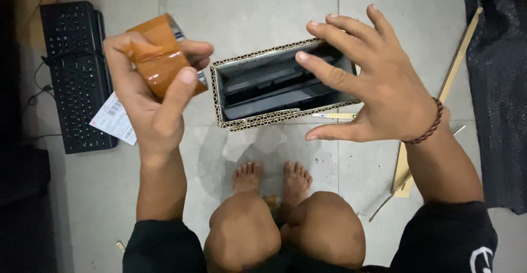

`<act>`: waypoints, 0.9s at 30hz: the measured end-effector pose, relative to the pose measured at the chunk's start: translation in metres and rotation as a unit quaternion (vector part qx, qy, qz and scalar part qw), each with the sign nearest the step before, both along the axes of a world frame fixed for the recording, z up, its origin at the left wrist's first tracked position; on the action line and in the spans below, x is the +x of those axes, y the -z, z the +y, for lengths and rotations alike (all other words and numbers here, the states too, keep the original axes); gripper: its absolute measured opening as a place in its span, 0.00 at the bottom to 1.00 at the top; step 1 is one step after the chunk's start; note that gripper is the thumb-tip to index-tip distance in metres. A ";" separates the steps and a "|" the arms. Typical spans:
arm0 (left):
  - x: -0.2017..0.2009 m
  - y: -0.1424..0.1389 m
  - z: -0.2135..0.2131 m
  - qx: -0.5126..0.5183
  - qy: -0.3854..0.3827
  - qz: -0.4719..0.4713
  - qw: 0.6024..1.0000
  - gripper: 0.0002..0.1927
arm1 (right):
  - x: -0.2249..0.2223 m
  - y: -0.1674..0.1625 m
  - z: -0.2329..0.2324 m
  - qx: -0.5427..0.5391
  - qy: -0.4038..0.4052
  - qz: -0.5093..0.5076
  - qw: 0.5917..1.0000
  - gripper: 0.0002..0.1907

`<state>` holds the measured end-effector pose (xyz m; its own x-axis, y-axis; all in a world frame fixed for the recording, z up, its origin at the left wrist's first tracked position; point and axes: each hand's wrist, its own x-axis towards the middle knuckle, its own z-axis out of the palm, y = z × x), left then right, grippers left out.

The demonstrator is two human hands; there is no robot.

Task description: The person sits on the floor and seals a cardboard box with brown packing tape, pressing tape strips over the seams and cutting the tape with scissors. They rotate the box to tape different sides, then open a larger shipping box and lift out a cardboard panel.

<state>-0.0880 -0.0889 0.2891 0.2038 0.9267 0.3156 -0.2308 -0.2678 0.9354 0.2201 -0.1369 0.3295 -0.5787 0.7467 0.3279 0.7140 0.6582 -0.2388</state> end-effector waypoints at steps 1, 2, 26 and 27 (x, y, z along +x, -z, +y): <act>-0.001 -0.001 0.001 0.003 -0.006 0.009 1.000 0.19 | 0.000 -0.002 0.001 -0.003 -0.003 0.013 1.000 0.50; -0.002 -0.001 0.002 0.010 -0.013 0.015 1.000 0.18 | 0.000 -0.005 0.002 -0.003 -0.006 0.018 1.000 0.50; 0.081 0.309 -0.181 -0.174 0.416 0.255 0.855 0.15 | -0.042 0.329 -0.258 -0.245 0.318 0.484 0.778 0.24; 0.093 0.310 -0.185 -0.231 0.427 0.231 0.843 0.18 | -0.032 0.331 -0.268 -0.232 0.324 0.500 0.768 0.20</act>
